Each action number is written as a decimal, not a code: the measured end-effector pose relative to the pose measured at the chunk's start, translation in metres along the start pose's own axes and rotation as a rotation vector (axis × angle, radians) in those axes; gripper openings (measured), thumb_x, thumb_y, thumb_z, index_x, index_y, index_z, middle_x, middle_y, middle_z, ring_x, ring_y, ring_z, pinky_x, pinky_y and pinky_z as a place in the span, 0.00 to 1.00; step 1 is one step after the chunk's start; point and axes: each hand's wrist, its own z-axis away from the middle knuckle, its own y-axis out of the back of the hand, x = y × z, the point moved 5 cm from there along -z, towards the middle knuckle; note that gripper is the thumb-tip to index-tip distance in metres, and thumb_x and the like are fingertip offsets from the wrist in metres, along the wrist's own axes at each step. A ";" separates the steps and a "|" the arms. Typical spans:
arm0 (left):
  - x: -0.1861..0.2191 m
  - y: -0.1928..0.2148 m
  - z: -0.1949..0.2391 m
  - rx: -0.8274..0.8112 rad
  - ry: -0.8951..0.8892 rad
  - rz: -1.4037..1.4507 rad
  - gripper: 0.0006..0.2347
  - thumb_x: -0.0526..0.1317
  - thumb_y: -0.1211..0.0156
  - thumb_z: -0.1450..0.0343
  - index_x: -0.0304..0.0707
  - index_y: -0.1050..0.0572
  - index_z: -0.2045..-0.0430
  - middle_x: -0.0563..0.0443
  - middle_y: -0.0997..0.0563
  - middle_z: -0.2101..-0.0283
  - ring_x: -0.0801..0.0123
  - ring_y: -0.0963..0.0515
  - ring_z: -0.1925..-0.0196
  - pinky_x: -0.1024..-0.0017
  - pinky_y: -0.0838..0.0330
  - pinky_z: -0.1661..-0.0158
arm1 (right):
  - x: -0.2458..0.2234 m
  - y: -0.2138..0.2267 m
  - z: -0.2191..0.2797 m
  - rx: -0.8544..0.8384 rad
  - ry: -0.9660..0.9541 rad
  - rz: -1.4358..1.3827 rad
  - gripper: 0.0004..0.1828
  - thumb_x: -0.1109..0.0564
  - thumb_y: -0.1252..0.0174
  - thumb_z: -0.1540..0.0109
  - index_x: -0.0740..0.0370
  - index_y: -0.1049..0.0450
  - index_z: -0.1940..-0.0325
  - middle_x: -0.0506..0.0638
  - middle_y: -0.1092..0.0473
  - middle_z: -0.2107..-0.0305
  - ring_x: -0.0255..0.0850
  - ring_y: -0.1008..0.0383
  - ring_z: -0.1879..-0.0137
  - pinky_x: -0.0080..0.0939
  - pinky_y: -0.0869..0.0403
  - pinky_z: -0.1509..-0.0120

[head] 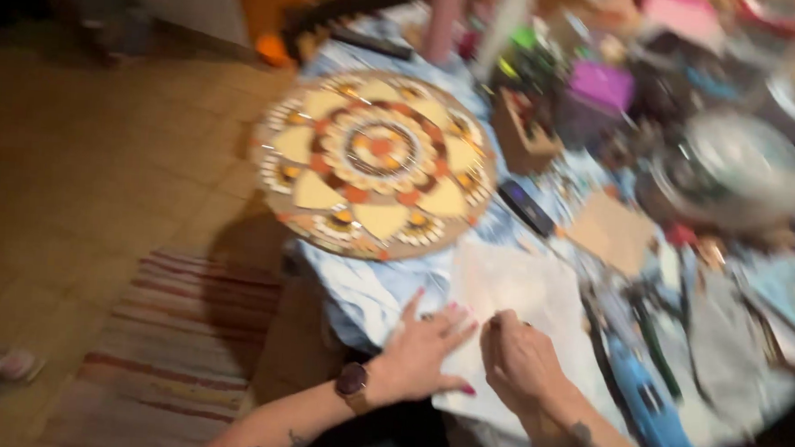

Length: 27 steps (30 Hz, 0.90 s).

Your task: Cleaning or sanding the edges of a crescent-shaped mosaic tile manually.

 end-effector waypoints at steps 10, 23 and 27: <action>0.006 0.030 0.010 0.165 -0.060 0.148 0.32 0.60 0.57 0.45 0.34 0.36 0.54 0.43 0.37 0.47 0.58 0.41 0.44 0.46 0.69 0.44 | 0.051 -0.024 0.057 -0.005 -0.069 0.037 0.11 0.51 0.49 0.51 0.54 0.40 0.69 0.48 0.30 0.87 0.44 0.27 0.81 0.39 0.32 0.79; 0.003 0.022 0.007 0.138 -0.028 0.152 0.31 0.59 0.54 0.45 0.35 0.36 0.54 0.43 0.36 0.49 0.58 0.41 0.43 0.47 0.70 0.44 | -0.002 0.010 -0.003 -0.098 -0.087 -0.032 0.10 0.52 0.54 0.47 0.60 0.42 0.70 0.55 0.31 0.82 0.51 0.31 0.77 0.45 0.34 0.75; 0.003 0.024 0.008 0.188 -0.038 0.137 0.31 0.59 0.54 0.45 0.36 0.34 0.55 0.45 0.35 0.48 0.60 0.39 0.44 0.46 0.68 0.44 | 0.019 0.005 0.040 -0.421 -0.086 0.201 0.13 0.45 0.56 0.48 0.55 0.44 0.72 0.53 0.30 0.83 0.54 0.30 0.74 0.48 0.32 0.71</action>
